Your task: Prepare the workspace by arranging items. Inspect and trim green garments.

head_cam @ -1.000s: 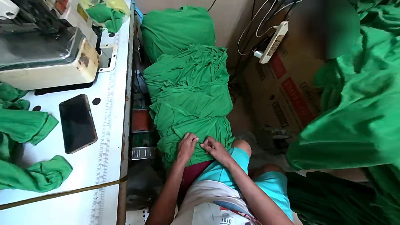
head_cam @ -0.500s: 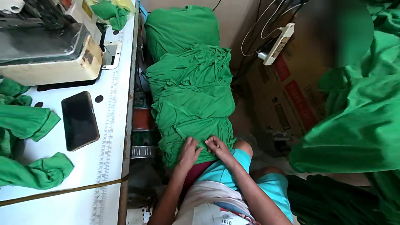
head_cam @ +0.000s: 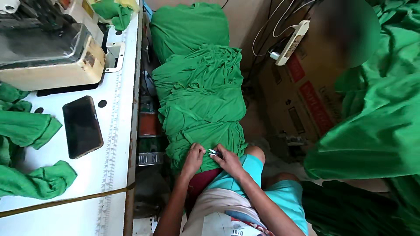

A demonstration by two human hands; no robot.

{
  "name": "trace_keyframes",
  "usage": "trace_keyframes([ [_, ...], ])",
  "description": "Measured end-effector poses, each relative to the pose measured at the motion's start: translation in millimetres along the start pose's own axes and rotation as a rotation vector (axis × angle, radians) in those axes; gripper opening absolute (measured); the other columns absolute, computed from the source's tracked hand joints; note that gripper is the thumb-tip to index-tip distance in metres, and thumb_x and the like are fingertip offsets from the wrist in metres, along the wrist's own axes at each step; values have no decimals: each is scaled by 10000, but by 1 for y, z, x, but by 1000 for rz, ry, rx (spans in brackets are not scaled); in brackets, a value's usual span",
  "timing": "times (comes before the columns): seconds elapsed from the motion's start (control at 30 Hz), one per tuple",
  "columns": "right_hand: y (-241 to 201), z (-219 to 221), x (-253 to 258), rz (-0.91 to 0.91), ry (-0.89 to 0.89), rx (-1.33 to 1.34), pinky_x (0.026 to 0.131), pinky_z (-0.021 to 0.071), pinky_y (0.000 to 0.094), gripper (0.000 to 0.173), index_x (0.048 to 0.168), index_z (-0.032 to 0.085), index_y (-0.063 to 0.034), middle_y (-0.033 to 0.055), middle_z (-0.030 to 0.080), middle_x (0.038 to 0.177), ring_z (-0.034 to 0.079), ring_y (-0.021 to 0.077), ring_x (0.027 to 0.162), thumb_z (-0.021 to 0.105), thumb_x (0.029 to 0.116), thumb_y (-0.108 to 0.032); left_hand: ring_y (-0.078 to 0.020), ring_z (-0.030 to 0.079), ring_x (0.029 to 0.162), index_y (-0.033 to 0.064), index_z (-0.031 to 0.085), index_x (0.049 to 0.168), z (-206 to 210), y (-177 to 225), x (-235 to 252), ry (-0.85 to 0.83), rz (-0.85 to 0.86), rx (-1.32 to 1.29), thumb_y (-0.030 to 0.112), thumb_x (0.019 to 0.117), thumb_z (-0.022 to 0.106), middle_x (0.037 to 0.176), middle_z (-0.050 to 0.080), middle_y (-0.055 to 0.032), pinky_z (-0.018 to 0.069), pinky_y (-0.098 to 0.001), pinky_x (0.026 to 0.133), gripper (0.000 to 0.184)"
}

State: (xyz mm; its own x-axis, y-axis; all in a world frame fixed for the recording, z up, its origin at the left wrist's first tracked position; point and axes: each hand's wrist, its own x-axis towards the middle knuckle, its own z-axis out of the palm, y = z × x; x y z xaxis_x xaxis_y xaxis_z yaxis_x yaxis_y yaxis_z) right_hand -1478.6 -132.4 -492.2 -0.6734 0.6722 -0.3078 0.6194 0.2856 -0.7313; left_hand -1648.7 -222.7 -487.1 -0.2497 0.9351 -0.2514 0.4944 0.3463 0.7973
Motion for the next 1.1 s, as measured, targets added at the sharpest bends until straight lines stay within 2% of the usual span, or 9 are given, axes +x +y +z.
trace_keyframes([
  [0.07,5,2,2,12,24,92,837,558,517,370,1243,610,-41,136,703,1002,694,283,902,627,1007,-325,-302,642,1096,-65,634,1162,7,2,-2,16,12,91,151,1031,579,1245,596,-234,534,-399,981,258],
  [0.17,12,3,4,20,48,214,809,560,432,352,1219,604,-24,116,687,969,674,218,856,645,1000,-297,-345,573,1251,-68,657,1161,14,15,-4,8,-41,228,66,1024,552,1319,575,-239,469,-402,1087,218],
  [0.37,9,3,1,-13,24,76,796,559,500,344,1207,622,-40,127,698,944,685,271,837,653,993,-308,-252,652,1043,-36,643,1136,-5,2,0,-12,-33,-20,107,1048,511,1204,626,-194,537,-385,945,213],
  [0.57,-6,0,0,28,-1,-71,863,543,567,361,1247,622,-43,173,709,1039,698,353,961,613,1024,-326,-161,651,964,-29,672,1103,-5,-10,-1,-8,1,-178,125,1026,577,1173,620,-164,551,-285,876,196],
  [0.73,-6,3,0,-10,34,-114,868,542,566,295,1177,658,-28,182,719,1024,708,363,975,560,1055,-277,-140,644,946,-33,675,1085,-4,-12,-2,-21,36,-195,109,1019,577,1148,618,-158,546,-257,864,184],
  [0.83,6,3,2,16,95,138,860,561,495,314,1189,632,-2,157,708,1006,698,283,925,626,1017,-265,-186,652,910,-54,648,1118,-29,-7,-9,-199,-37,-148,99,1033,558,1065,654,-164,549,-343,865,197],
  [0.93,13,-4,0,43,180,348,808,565,395,385,1195,587,23,138,674,995,663,198,866,726,941,-232,-336,680,993,-95,636,1170,-70,4,-21,-335,-263,82,173,1068,533,1099,667,-252,541,-495,942,304],
  [1.0,15,-9,-3,54,172,348,785,554,393,467,1204,568,23,133,650,983,637,196,841,787,886,-240,-384,655,1029,-98,655,1125,-84,8,-23,-180,-286,164,259,1065,553,1083,665,-273,498,-552,969,376],
  [1.1,17,-10,-4,86,103,280,801,544,432,524,1215,562,17,122,639,975,629,220,854,821,857,-266,-223,666,872,-32,684,1090,-67,8,-7,64,-51,10,252,1050,572,1004,681,-160,556,-401,838,309],
])
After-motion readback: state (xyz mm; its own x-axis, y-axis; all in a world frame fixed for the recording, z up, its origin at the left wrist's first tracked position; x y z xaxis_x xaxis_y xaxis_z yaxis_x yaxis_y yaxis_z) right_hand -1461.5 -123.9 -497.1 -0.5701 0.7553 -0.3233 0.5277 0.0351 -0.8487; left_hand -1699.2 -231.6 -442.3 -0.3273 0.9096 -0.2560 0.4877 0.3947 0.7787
